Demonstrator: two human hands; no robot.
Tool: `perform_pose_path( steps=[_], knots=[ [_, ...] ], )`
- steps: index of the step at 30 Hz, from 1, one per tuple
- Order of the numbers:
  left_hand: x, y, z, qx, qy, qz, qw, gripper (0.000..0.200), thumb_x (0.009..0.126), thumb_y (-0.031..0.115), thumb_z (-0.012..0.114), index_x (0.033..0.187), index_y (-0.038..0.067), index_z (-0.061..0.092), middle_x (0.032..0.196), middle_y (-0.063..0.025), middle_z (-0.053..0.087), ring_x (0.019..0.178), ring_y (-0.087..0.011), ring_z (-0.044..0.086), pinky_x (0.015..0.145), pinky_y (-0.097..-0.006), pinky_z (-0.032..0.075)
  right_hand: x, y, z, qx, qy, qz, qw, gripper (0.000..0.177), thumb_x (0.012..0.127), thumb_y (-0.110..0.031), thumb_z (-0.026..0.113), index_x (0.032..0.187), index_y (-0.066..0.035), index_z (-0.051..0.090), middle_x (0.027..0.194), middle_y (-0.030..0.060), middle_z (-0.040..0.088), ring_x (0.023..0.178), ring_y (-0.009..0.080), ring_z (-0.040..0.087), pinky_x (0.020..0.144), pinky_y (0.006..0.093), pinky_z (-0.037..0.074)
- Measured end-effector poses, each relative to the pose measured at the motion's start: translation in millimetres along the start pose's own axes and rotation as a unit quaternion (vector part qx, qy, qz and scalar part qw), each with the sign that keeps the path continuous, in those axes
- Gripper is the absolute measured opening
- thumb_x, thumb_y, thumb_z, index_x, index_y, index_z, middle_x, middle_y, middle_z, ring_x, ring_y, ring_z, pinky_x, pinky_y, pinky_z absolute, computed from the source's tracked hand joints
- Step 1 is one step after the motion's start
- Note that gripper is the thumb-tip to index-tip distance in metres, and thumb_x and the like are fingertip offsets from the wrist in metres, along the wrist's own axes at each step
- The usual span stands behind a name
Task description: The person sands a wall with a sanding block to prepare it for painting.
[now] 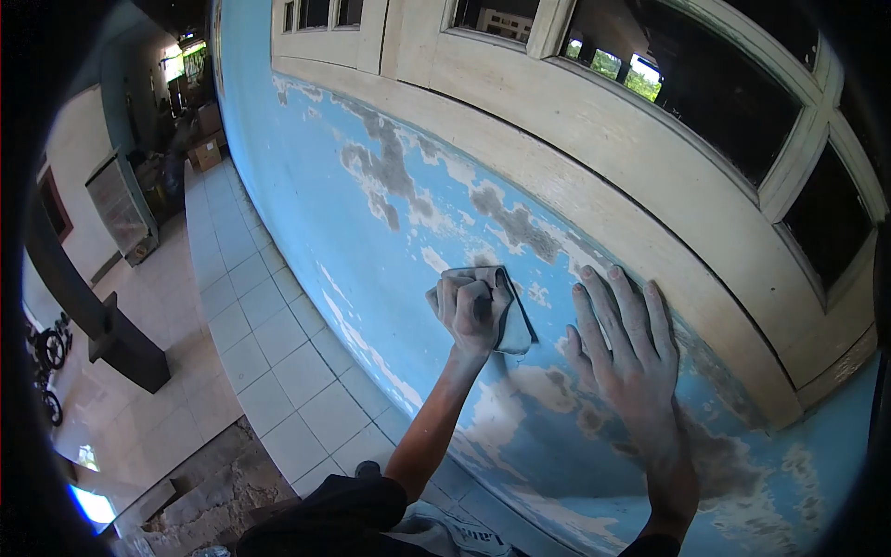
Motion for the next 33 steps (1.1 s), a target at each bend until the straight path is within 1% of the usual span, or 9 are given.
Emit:
perform_pose_path(
  steps=[3,6,8,11,14,21,25,26,33],
  knots=[
    [-7,2,1,-0.009,-0.046,-0.023,0.999,0.019,0.079,0.003,0.068,0.075,0.008,0.05,0.062,0.0002,0.05,0.061,-0.0152,0.048,0.066,-0.033,0.034,-1,0,0,-0.008,-0.001,-0.003,1.0,0.031,0.086,-0.025,0.05,0.11,-0.014,0.065,0.123,-0.0007,0.059,0.122,0.016,0.048,0.108,0.0402,0.032],
    [-17,-10,5,-0.093,-0.026,-0.135,0.986,0.016,0.08,0.001,0.066,0.074,0.005,0.051,0.055,0.0011,0.048,0.057,-0.0168,0.05,0.068,-0.0342,0.04,-1,-1,1,-0.012,0.003,-0.006,1.0,0.031,0.086,-0.025,0.05,0.11,-0.014,0.065,0.123,-0.0006,0.059,0.122,0.0156,0.048,0.109,0.0399,0.031],
    [-22,-17,9,-0.159,-0.028,-0.19,0.968,0.011,0.081,-0.002,0.063,0.078,0.001,0.053,0.064,-0.0039,0.051,0.067,-0.0195,0.054,0.068,-0.0335,0.043,-1,-1,1,-0.006,0.003,-0.003,1.0,0.031,0.086,-0.025,0.051,0.11,-0.013,0.065,0.123,-0.0004,0.059,0.123,0.0164,0.048,0.109,0.0402,0.031],
    [3,2,4,-0.11,-0.02,-0.064,0.992,0.009,0.086,0.002,0.058,0.08,-0.002,0.052,0.082,-0.013,0.053,0.081,-0.0234,0.051,0.073,-0.0352,0.042,-1,-1,0,-0.006,-0.002,-0.005,1.0,0.031,0.085,-0.026,0.051,0.109,-0.013,0.066,0.123,0.0001,0.059,0.123,0.0175,0.048,0.108,0.0407,0.031],
    [13,-18,15,-0.055,-0.054,-0.101,0.992,0.015,0.09,0.009,0.052,0.084,-0.005,0.051,0.099,-0.0194,0.047,0.094,-0.0275,0.045,0.079,-0.0374,0.039,-1,-1,1,-0.008,0.001,-0.012,1.0,0.031,0.085,-0.027,0.051,0.109,-0.012,0.066,0.123,0.0008,0.06,0.122,0.0184,0.049,0.108,0.0412,0.032],
    [76,-53,36,-0.139,-0.043,-0.182,0.972,0.017,0.091,0.013,0.049,0.094,-0.003,0.046,0.1,-0.0184,0.036,0.09,-0.0283,0.037,0.082,-0.0416,0.033,-1,-1,1,-0.003,-0.001,-0.007,1.0,0.032,0.085,-0.027,0.05,0.109,-0.012,0.066,0.122,0.0015,0.06,0.12,0.0189,0.051,0.107,0.0414,0.033],
    [22,-31,22,-0.08,-0.073,-0.061,0.992,0.039,0.094,0.022,0.042,0.121,-0.005,0.038,0.117,-0.0222,0.034,0.109,-0.0359,0.036,0.096,-0.0475,0.029,0,-1,2,-0.004,-0.004,-0.005,1.0,0.032,0.084,-0.026,0.05,0.109,-0.012,0.066,0.122,0.0014,0.06,0.12,0.0189,0.051,0.107,0.0414,0.033],
    [5,-34,24,-0.043,-0.131,-0.04,0.99,0.046,0.097,0.02,0.034,0.133,-0.006,0.023,0.131,-0.0231,0.022,0.125,-0.0372,0.027,0.103,-0.046,0.029,0,-1,2,-0.004,-0.005,-0.006,1.0,0.032,0.084,-0.026,0.05,0.108,-0.012,0.066,0.122,0.0014,0.06,0.12,0.0189,0.051,0.107,0.0414,0.033],
    [67,-61,33,-0.062,-0.112,-0.151,0.98,0.051,0.098,0.025,0.031,0.137,-0.007,0.023,0.134,-0.0258,0.021,0.124,-0.0412,0.025,0.104,-0.0517,0.021,0,-2,2,-0.011,-0.015,-0.007,1.0,0.033,0.085,-0.026,0.05,0.11,-0.012,0.065,0.123,0.0014,0.059,0.121,0.0183,0.05,0.107,0.0414,0.032]
  ],
)
Point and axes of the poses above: each hand's wrist, its own x-axis towards the middle knuckle, its own z-axis out of the palm, y = z × x, the point moved 8 cm from there along x, towards the middle knuckle
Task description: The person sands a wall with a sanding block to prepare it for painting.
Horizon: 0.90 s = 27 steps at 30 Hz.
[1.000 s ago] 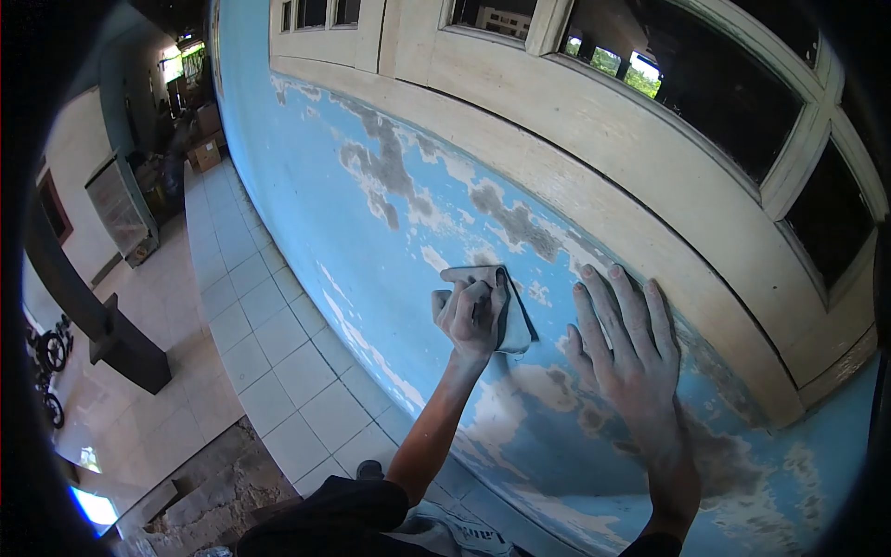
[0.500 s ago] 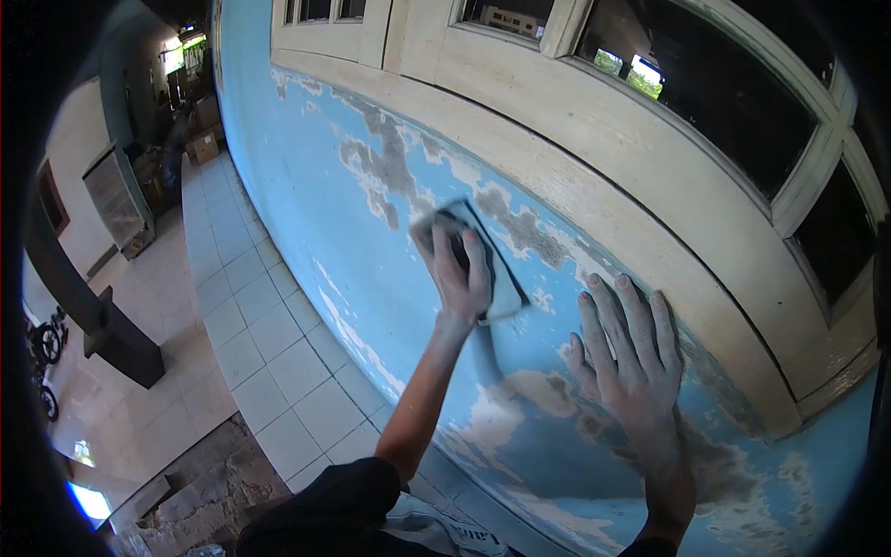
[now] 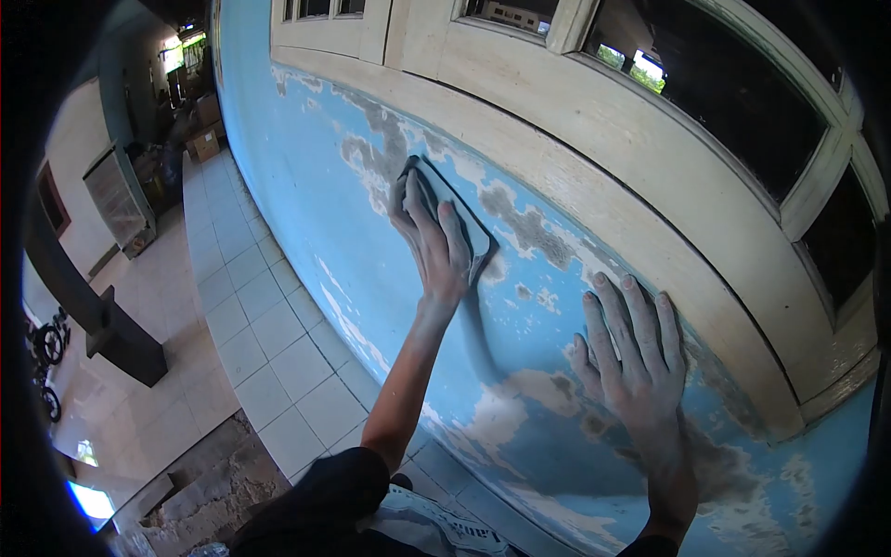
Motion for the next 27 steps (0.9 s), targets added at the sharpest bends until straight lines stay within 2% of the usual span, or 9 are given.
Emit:
perform_pose_path(
  steps=[2,5,9,12,14,17,20,24,27],
  knots=[
    [-27,-9,5,-0.007,-0.024,0.011,1.0,0.057,0.098,0.028,0.032,0.141,-0.006,0.016,0.138,-0.0286,0.015,0.13,-0.0439,0.02,0.106,-0.0517,0.019,0,0,1,0.005,0.011,0.001,1.0,0.033,0.085,-0.026,0.049,0.11,-0.012,0.065,0.123,0.0013,0.059,0.121,0.0183,0.05,0.107,0.0412,0.033],
    [-55,-5,12,0.004,-0.065,0.044,0.997,0.065,0.097,0.031,0.035,0.145,-0.002,0.006,0.145,-0.0321,-0.001,0.136,-0.0476,0.008,0.108,-0.0515,0.016,1,-1,0,0.0,0.015,0.001,1.0,0.033,0.085,-0.027,0.049,0.109,-0.012,0.065,0.121,0.0012,0.06,0.12,0.0183,0.05,0.107,0.041,0.033],
    [-2,10,5,-0.01,-0.051,0.049,0.997,0.067,0.095,0.027,0.039,0.145,-0.003,0.006,0.147,-0.0304,-0.003,0.134,-0.0507,0.011,0.108,-0.0548,0.015,2,0,-1,-0.003,0.016,-0.001,1.0,0.032,0.084,-0.027,0.05,0.108,-0.012,0.066,0.121,0.0011,0.06,0.12,0.0181,0.051,0.107,0.0407,0.033],
    [-22,4,10,0.04,-0.096,0.045,0.994,0.069,0.094,0.028,0.041,0.145,-0.001,0.005,0.148,-0.029,-0.004,0.135,-0.0501,0.008,0.109,-0.0538,0.014,0,0,1,0.001,0.011,0.005,1.0,0.032,0.084,-0.027,0.05,0.108,-0.012,0.066,0.122,0.0006,0.06,0.12,0.018,0.05,0.107,0.0406,0.033],
    [-41,0,12,0.027,-0.091,0.049,0.994,0.071,0.093,0.032,0.041,0.146,0.0,0.004,0.149,-0.0291,-0.004,0.137,-0.0481,0.003,0.11,-0.0535,0.01,0,-1,0,0.001,0.014,0.001,1.0,0.033,0.084,-0.027,0.05,0.109,-0.012,0.065,0.123,0.0002,0.059,0.12,0.0178,0.05,0.107,0.0407,0.033],
    [-25,-1,12,-0.003,-0.089,0.042,0.995,0.074,0.094,0.039,0.038,0.145,-0.001,0.004,0.149,-0.0292,-0.001,0.139,-0.044,-0.002,0.111,-0.0506,0.002,1,-1,1,-0.003,0.01,-0.001,1.0,0.033,0.084,-0.027,0.05,0.109,-0.012,0.065,0.123,0.0002,0.059,0.12,0.0176,0.05,0.107,0.0405,0.033],
    [13,1,7,-0.017,-0.079,0.015,0.997,0.075,0.094,0.041,0.037,0.145,-0.002,0.003,0.149,-0.0289,-0.002,0.138,-0.0443,-0.001,0.111,-0.0498,0.002,0,-1,1,0.0,0.011,0.001,1.0,0.033,0.084,-0.027,0.05,0.11,-0.013,0.065,0.123,0.0002,0.059,0.12,0.0176,0.05,0.107,0.0404,0.033],
    [-37,-2,11,0.05,-0.109,0.046,0.992,0.072,0.096,0.042,0.034,0.145,-0.003,0.004,0.15,-0.0273,-0.001,0.139,-0.0421,0.002,0.111,-0.0492,0.005,0,-2,1,-0.005,0.013,0.001,1.0,0.032,0.084,-0.026,0.05,0.109,-0.013,0.066,0.123,-0.0001,0.06,0.121,0.0176,0.05,0.107,0.0405,0.033],
    [-9,-9,8,0.036,-0.09,0.028,0.995,0.076,0.094,0.044,0.036,0.144,-0.004,0.004,0.151,-0.0255,0.0,0.139,-0.0414,0.002,0.112,-0.0486,0.006,0,-2,4,-0.014,0.004,-0.008,1.0,0.033,0.085,-0.026,0.049,0.114,-0.015,0.063,0.127,-0.0014,0.056,0.123,0.0172,0.047,0.108,0.041,0.032]
  ],
)
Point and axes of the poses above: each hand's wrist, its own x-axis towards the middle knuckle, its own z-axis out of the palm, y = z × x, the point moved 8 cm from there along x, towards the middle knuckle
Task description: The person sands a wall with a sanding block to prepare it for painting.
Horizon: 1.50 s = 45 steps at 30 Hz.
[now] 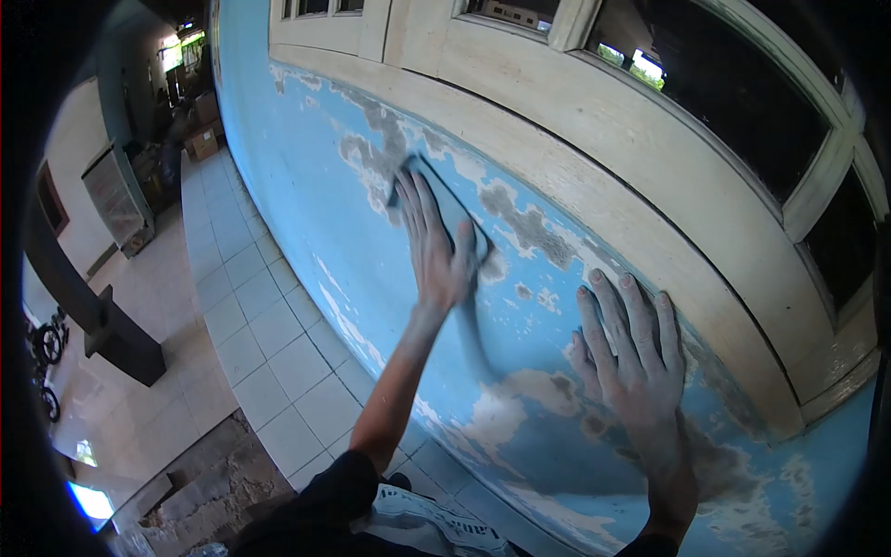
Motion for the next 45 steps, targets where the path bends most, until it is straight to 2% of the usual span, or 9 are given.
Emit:
perform_pose_path(
  steps=[3,9,15,17,25,29,35,40,45],
  knots=[
    [29,-8,-7,-0.029,0.026,-0.043,0.998,0.08,0.093,0.048,0.037,0.145,-0.003,0.004,0.151,-0.0254,0.002,0.139,-0.0416,0.002,0.112,-0.048,0.005,0,-1,4,-0.037,-0.023,0.005,0.999,0.036,0.087,-0.027,0.048,0.121,-0.019,0.058,0.134,-0.0032,0.051,0.127,0.0165,0.043,0.109,0.041,0.031],
    [-50,32,19,0.015,-0.054,0.06,0.997,0.082,0.091,0.05,0.036,0.144,-0.004,0.005,0.15,-0.0268,0.005,0.138,-0.0453,0.001,0.112,-0.0502,0.003,0,-3,5,-0.062,-0.048,-0.003,0.997,0.038,0.089,-0.031,0.046,0.126,-0.022,0.053,0.137,-0.0045,0.046,0.129,0.0165,0.039,0.11,0.0414,0.029],
    [22,12,0,-0.016,0.011,-0.021,1.0,0.077,0.092,0.044,0.039,0.145,-0.002,0.007,0.151,-0.0245,0.005,0.138,-0.0453,0.0,0.112,-0.0493,0.002,-1,-1,5,-0.056,-0.04,0.001,0.998,0.039,0.088,-0.031,0.047,0.125,-0.022,0.054,0.137,-0.0042,0.047,0.129,0.017,0.039,0.11,0.0417,0.029],
    [-23,37,12,-0.01,-0.012,0.049,0.999,0.08,0.091,0.047,0.04,0.145,-0.002,0.007,0.151,-0.0229,0.005,0.138,-0.0455,0.0,0.111,-0.0526,0.001,0,-1,5,-0.052,-0.041,0.002,0.998,0.038,0.088,-0.031,0.047,0.125,-0.022,0.054,0.137,-0.0042,0.047,0.129,0.0169,0.039,0.11,0.0416,0.029],
    [9,33,8,0.009,-0.012,0.009,1.0,0.073,0.09,0.048,0.04,0.148,0.012,0.013,0.152,-0.0217,0.002,0.138,-0.0463,-0.004,0.11,-0.057,0.002,-1,-1,5,-0.057,-0.046,0.001,0.997,0.038,0.088,-0.031,0.048,0.125,-0.022,0.054,0.137,-0.004,0.047,0.129,0.0171,0.039,0.11,0.0414,0.029],
    [-47,59,28,0.059,-0.075,0.154,0.983,0.071,0.092,0.051,0.032,0.147,0.009,0.017,0.151,-0.024,0.004,0.137,-0.0487,0.0,0.11,-0.0567,0.001,2,-1,5,-0.058,-0.05,0.002,0.997,0.038,0.088,-0.031,0.047,0.125,-0.022,0.054,0.136,-0.0042,0.047,0.129,0.0173,0.04,0.11,0.0411,0.029],
    [72,25,-11,-0.042,0.052,0.007,0.998,0.07,0.09,0.047,0.042,0.146,0.009,0.022,0.152,-0.0211,0.008,0.137,-0.0479,0.001,0.11,-0.0544,0.004,-1,-1,5,-0.053,-0.034,-0.001,0.998,0.04,0.088,-0.031,0.048,0.125,-0.021,0.054,0.137,-0.003,0.047,0.129,0.0178,0.04,0.109,0.0412,0.03],
    [-51,64,28,0.013,-0.05,0.117,0.992,0.07,0.089,0.053,0.038,0.146,0.015,0.022,0.151,-0.0225,0.006,0.136,-0.0501,0.001,0.108,-0.0611,0.002,0,0,1,-0.053,-0.041,-0.001,0.998,0.038,0.09,-0.031,0.045,0.125,-0.019,0.055,0.136,-0.0016,0.047,0.128,0.0189,0.041,0.109,0.0422,0.03],
    [14,59,14,0.025,-0.034,0.13,0.991,0.073,0.086,0.052,0.046,0.146,0.015,0.025,0.152,-0.0202,0.008,0.138,-0.0465,0.003,0.111,-0.0561,0.004,0,8,-5,-0.054,-0.03,0.026,0.998,0.035,0.092,-0.029,0.046,0.122,-0.016,0.057,0.132,0.0005,0.052,0.126,0.0216,0.044,0.107,0.0435,0.032]
  ],
)
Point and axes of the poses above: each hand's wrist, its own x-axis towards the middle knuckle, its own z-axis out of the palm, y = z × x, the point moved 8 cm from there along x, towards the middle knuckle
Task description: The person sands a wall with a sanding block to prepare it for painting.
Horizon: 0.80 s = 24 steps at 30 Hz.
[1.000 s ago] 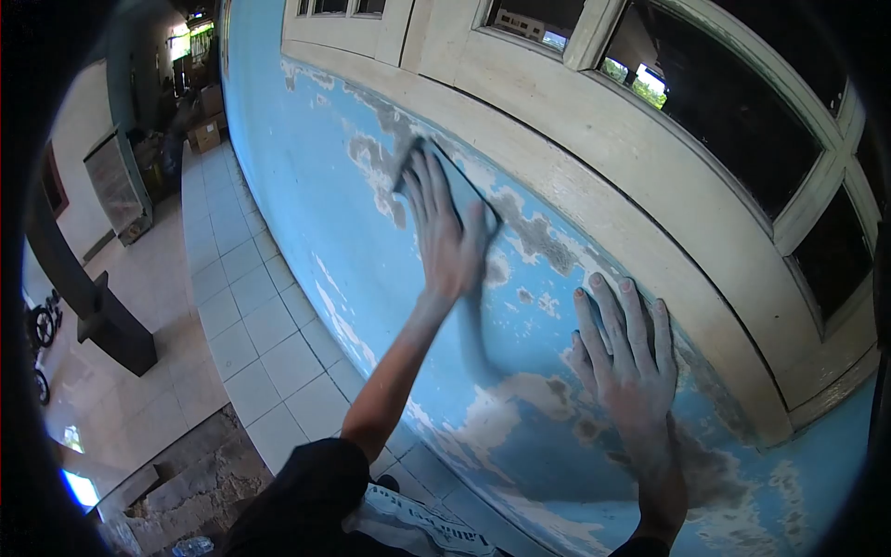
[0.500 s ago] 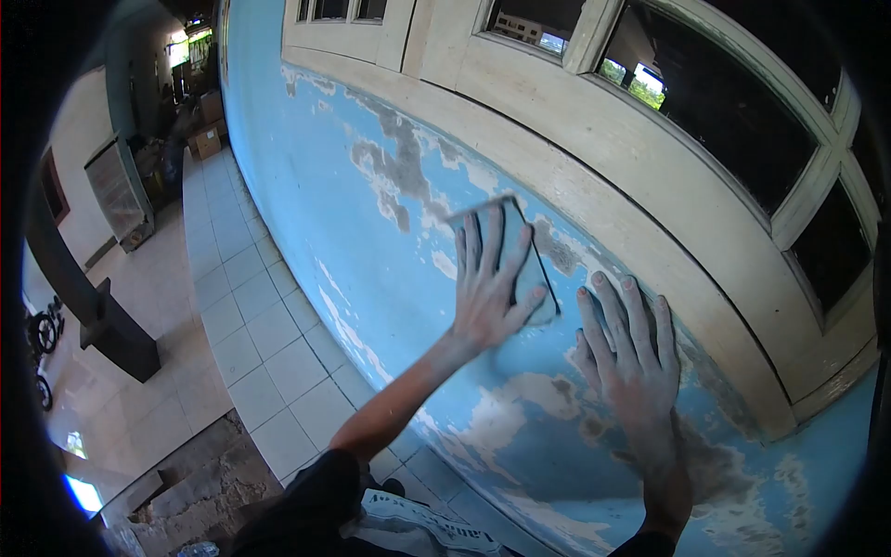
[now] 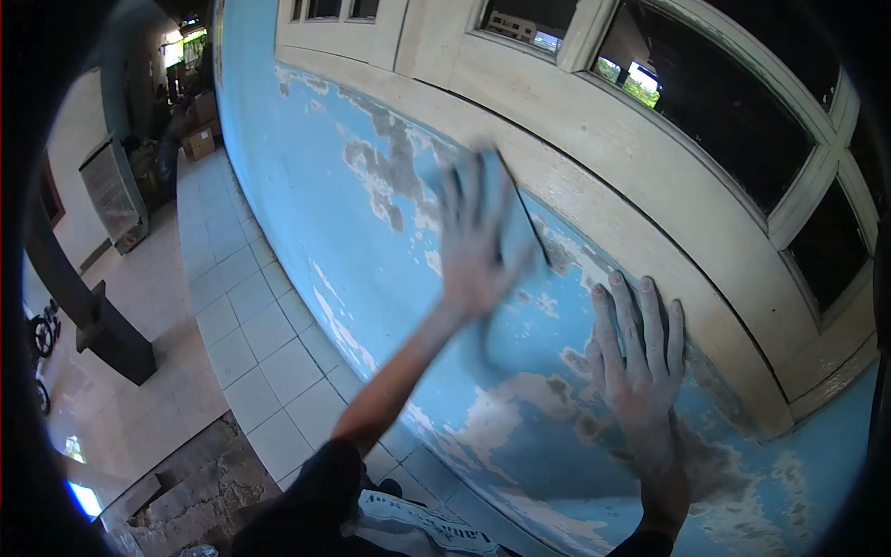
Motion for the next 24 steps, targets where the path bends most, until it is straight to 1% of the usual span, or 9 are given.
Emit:
perform_pose_path(
  steps=[2,9,13,15,17,19,22,23,24],
  knots=[
    [48,-16,-21,-0.026,0.049,-0.074,0.996,0.07,0.087,0.045,0.047,0.145,0.014,0.025,0.152,-0.0208,0.009,0.137,-0.0481,0.005,0.112,-0.0519,0.007,1,1,-3,-0.015,0.007,-0.006,1.0,0.033,0.09,-0.025,0.052,0.12,-0.014,0.059,0.127,0.0014,0.056,0.125,0.022,0.045,0.105,0.0442,0.034],
    [-98,42,33,0.02,-0.051,0.081,0.995,0.078,0.088,0.06,0.036,0.147,0.012,0.019,0.15,-0.0257,0.004,0.137,-0.0493,0.0,0.107,-0.0612,0.001,0,12,-11,0.058,0.061,0.05,0.995,0.031,0.085,-0.011,0.049,0.112,-0.006,0.064,0.12,0.0064,0.061,0.118,0.0271,0.05,0.103,0.0473,0.033],
    [-15,33,9,-0.002,-0.043,0.031,0.999,0.078,0.087,0.061,0.038,0.147,0.015,0.019,0.151,-0.0253,0.003,0.137,-0.0489,0.0,0.106,-0.0631,0.001,-2,15,-12,0.086,0.056,0.066,0.992,0.031,0.084,-0.009,0.049,0.111,-0.005,0.064,0.12,0.0073,0.061,0.119,0.0274,0.05,0.104,0.0476,0.032],
    [-1,30,1,-0.055,0.013,-0.027,0.998,0.077,0.082,0.06,0.049,0.144,0.017,0.03,0.15,-0.0243,0.01,0.133,-0.0558,0.005,0.103,-0.0676,0.005,-5,19,-15,0.106,0.075,0.079,0.988,0.031,0.084,-0.007,0.046,0.11,-0.003,0.063,0.121,0.0094,0.06,0.12,0.0294,0.049,0.105,0.0486,0.03],
    [-54,49,28,-0.029,-0.068,0.013,0.997,0.08,0.081,0.066,0.047,0.145,0.022,0.025,0.15,-0.025,0.007,0.135,-0.0517,0.003,0.101,-0.0703,0.003,-6,24,-20,0.118,0.087,0.083,0.986,0.032,0.084,-0.007,0.046,0.111,-0.002,0.063,0.121,0.0104,0.06,0.12,0.0304,0.048,0.105,0.049,0.029],
    [-142,78,58,-0.036,-0.11,0.074,0.991,0.083,0.075,0.07,0.052,0.143,0.028,0.028,0.149,-0.0254,0.012,0.133,-0.0567,0.003,0.099,-0.073,0.006,-8,25,-23,0.131,0.098,0.081,0.983,0.032,0.087,-0.007,0.044,0.113,-0.001,0.061,0.121,0.0128,0.059,0.12,0.0328,0.048,0.105,0.05,0.028],
    [-125,77,53,-0.04,-0.16,0.112,0.98,0.085,0.069,0.073,0.056,0.141,0.035,0.03,0.148,-0.0255,0.016,0.13,-0.061,0.003,0.096,-0.0766,0.008,-6,24,-19,0.096,0.064,0.082,0.99,0.031,0.088,-0.008,0.044,0.112,-0.001,0.062,0.121,0.0124,0.059,0.12,0.0324,0.048,0.105,0.0501,0.028],
    [-101,67,40,-0.002,-0.093,0.114,0.989,0.091,0.072,0.072,0.054,0.145,0.026,0.024,0.149,-0.024,0.013,0.133,-0.055,0.003,0.102,-0.0704,0.006,-6,23,-17,0.081,0.056,0.081,0.992,0.03,0.088,-0.01,0.046,0.112,-0.003,0.063,0.122,0.01,0.06,0.12,0.0311,0.048,0.105,0.0494,0.029],
    [-67,41,24,-0.032,-0.058,0.016,0.998,0.091,0.075,0.067,0.054,0.146,0.02,0.02,0.15,-0.023,0.011,0.135,-0.0524,0.004,0.104,-0.0667,0.005,-5,22,-16,0.088,0.062,0.076,0.991,0.03,0.088,-0.01,0.046,0.112,-0.003,0.063,0.122,0.01,0.06,0.12,0.0311,0.048,0.105,0.0494,0.029]
  ],
)
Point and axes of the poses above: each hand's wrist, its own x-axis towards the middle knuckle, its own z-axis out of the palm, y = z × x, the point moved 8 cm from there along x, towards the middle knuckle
